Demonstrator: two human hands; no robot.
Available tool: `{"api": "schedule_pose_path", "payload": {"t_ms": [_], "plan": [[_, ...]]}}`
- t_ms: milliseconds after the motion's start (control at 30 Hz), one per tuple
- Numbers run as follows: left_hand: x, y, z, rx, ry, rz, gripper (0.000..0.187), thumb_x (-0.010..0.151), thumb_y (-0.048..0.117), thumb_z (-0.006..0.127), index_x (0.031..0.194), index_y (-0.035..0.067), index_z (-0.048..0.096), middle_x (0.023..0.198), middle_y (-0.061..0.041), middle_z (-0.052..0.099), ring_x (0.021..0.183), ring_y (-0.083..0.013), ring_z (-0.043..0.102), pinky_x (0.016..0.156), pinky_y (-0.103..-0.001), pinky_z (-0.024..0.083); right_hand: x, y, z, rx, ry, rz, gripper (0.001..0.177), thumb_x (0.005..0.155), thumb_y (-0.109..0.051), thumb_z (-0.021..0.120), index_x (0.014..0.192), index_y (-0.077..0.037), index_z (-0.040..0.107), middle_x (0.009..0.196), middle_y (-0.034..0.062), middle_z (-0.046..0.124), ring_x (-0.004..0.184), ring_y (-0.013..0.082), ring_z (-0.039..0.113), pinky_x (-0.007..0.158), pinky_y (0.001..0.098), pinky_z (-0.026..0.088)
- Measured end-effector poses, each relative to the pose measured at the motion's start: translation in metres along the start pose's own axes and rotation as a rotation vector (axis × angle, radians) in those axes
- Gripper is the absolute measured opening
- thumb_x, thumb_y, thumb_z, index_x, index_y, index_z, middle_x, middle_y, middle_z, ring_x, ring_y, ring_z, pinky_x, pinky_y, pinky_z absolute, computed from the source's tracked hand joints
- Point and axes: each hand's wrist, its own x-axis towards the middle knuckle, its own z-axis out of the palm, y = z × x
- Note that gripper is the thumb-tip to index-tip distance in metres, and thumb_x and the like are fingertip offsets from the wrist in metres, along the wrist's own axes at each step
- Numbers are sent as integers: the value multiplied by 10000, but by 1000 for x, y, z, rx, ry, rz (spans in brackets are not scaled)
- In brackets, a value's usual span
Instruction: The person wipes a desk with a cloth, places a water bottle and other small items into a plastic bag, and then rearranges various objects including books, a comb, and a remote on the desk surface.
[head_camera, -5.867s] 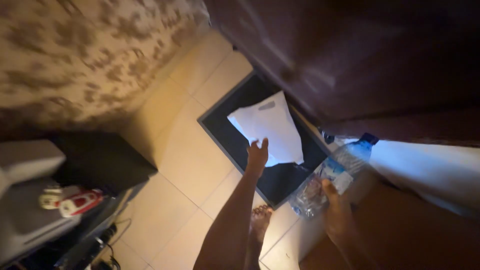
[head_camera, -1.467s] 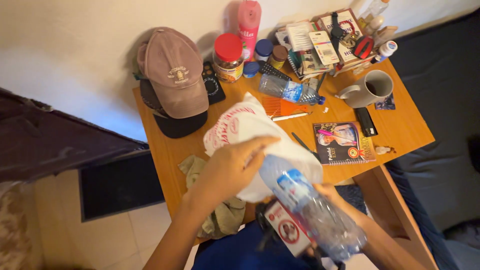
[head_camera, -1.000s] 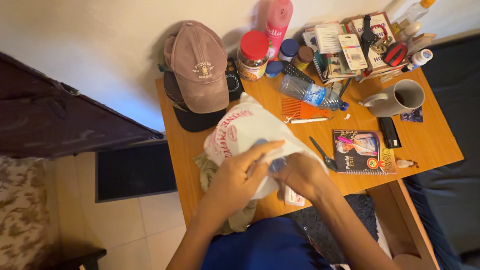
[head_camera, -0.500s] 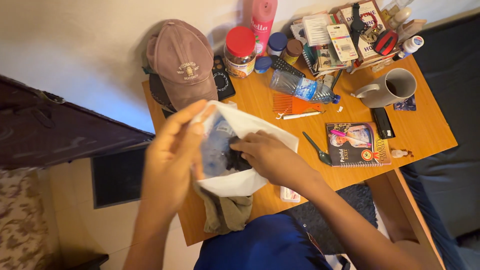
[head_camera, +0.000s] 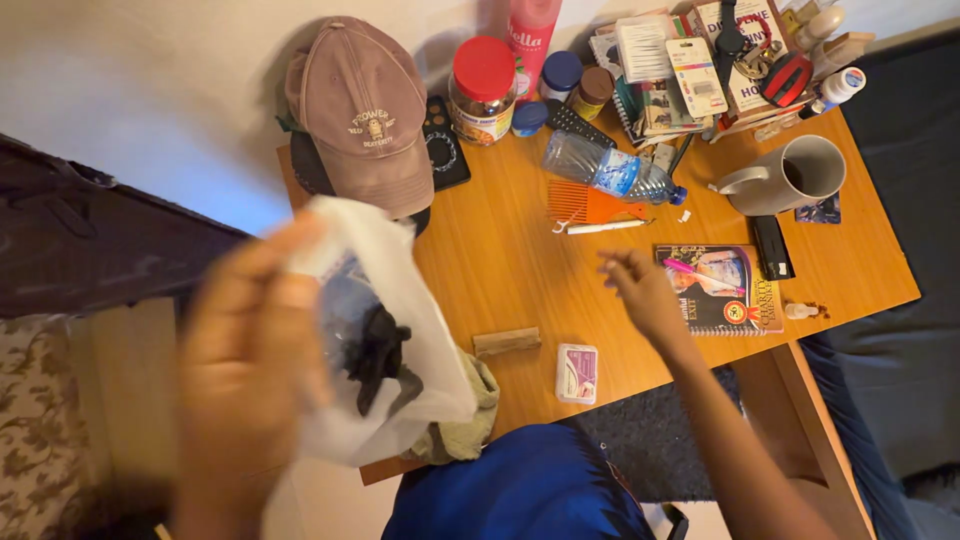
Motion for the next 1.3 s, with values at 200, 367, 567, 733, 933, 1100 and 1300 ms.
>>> {"api": "schedule_pose_path", "payload": {"t_ms": [200, 367, 567, 733, 933, 1100, 1300], "plan": [[2, -62, 73, -57, -275, -158, 431, 1020, 185, 599, 1442, 95, 603, 719, 69, 530, 579, 7, 452, 514, -180, 379, 3, 54, 19, -230, 48, -85, 336, 978, -251, 623, 1232, -39, 682, 1124, 122, 758, 992, 235, 724, 869, 354, 544], [25, -79, 104, -283, -223, -245, 443, 1040, 208, 571, 1465, 85, 592, 867, 41, 531, 607, -16, 382, 528, -212, 418, 57, 52, -8, -310, 241, -314, 356, 962, -224, 684, 1243, -8, 648, 1162, 171, 711, 1082, 310, 678, 959, 400, 511], [42, -54, 93, -338, -233, -233, 456, 1059, 266, 521, 1471, 75, 568, 1138, -1, 646, 810, -23, 569, 653, -235, 545, 135, 46, -62, -752, 338, -405, 799, 741, -261, 851, 1404, 19, 503, 1355, 267, 538, 1195, 477, 487, 1033, 514, 343], [50, -43, 90, -416, -248, -303, 503, 1056, 348, 465, 1489, 101, 531, 1065, -38, 678, 750, -79, 633, 626, -272, 566, 139, 45, -75, -744, 145, -243, 814, 762, -289, 873, 1442, -41, 500, 1321, 250, 549, 1211, 433, 542, 1028, 511, 427], [58, -48, 87, -466, -238, -332, 533, 1052, 384, 458, 1505, 109, 506, 1066, -51, 697, 706, -100, 624, 613, -264, 543, 79, 9, -91, 85, -32, -64, 603, 868, -279, 739, 1357, -24, 496, 1236, 72, 592, 980, 188, 646, 840, 380, 542], [62, -55, 85, -418, -231, -355, 520, 1041, 386, 445, 1489, 132, 512, 991, -30, 674, 719, -65, 625, 611, -258, 548, 5, -9, -117, 204, 67, 1, 401, 1072, -313, 549, 1356, -31, 586, 1029, 41, 656, 922, 132, 602, 815, 279, 475], [65, -67, 87, -104, -286, -287, 502, 1125, 363, 479, 1534, 109, 624, 826, -21, 401, 653, -49, 360, 566, -215, 314, -37, -34, -123, 663, 178, -109, 385, 1157, -315, 513, 1446, -69, 572, 970, 9, 593, 824, 88, 532, 746, 239, 440]]}}
